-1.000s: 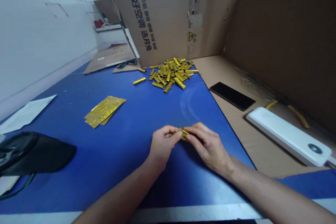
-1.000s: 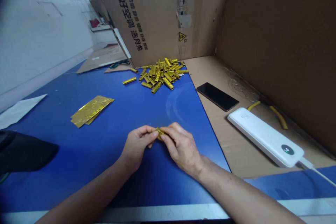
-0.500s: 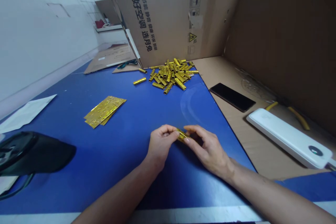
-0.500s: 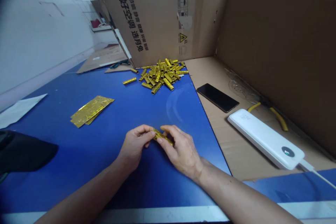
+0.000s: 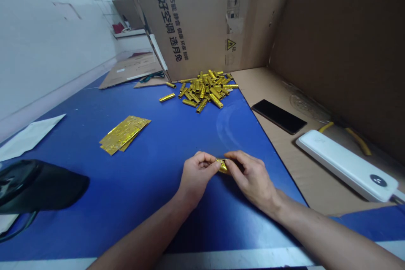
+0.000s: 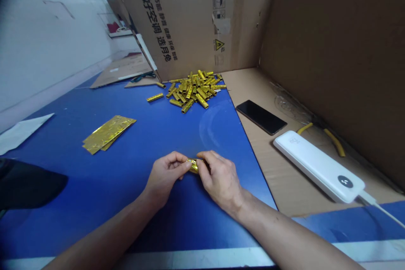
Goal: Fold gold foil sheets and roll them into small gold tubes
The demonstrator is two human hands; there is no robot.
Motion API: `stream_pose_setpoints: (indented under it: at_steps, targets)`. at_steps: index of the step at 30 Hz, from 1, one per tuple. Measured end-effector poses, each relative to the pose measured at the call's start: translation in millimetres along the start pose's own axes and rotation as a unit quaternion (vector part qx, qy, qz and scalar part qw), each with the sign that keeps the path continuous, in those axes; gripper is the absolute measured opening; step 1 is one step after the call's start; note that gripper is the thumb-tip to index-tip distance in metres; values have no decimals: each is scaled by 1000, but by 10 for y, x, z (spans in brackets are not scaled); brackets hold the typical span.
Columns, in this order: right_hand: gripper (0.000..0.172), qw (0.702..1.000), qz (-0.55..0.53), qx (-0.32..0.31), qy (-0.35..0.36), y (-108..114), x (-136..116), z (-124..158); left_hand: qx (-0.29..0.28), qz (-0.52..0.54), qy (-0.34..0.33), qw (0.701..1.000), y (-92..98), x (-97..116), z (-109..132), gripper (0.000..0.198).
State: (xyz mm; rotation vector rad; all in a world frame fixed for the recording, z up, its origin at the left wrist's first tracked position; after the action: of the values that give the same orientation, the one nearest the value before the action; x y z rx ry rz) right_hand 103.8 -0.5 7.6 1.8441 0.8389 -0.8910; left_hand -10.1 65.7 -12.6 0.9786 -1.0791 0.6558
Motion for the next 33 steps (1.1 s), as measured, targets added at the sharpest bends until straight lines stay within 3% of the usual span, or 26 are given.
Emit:
stream_pose_setpoints:
  at_steps: [6, 14, 22, 26, 33]
  targets:
    - [15, 996, -48, 23, -68, 48, 55, -34, 1, -39, -44, 998, 2, 22, 4, 11]
    - [15, 999, -47, 11, -15, 38, -21, -26, 33, -86, -132, 987, 33, 69, 54, 6]
    - [14, 996, -82, -27, 12, 8, -42, -23, 2, -66, -134, 989, 5, 57, 44, 8]
    - [17, 993, -108, -47, 20, -5, -51, -16, 22, -74, -158, 984, 20, 103, 63, 7]
    - [6, 993, -118, -5, 7, 39, -74, 2, 43, -19, -122, 991, 43, 58, 61, 8]
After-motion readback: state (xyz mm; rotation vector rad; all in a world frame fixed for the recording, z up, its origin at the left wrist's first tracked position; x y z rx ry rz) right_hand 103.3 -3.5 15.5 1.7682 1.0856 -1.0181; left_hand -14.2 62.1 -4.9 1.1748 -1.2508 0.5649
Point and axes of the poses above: each hand's wrist, its own z-axis away from the middle knuckle, its own y-axis out of the back of the hand, x = y × z, the point moved 6 cm from there along -z, towards the middle knuckle, and after that the axes turned 14 degrees about -z, right-handed, at the moved point
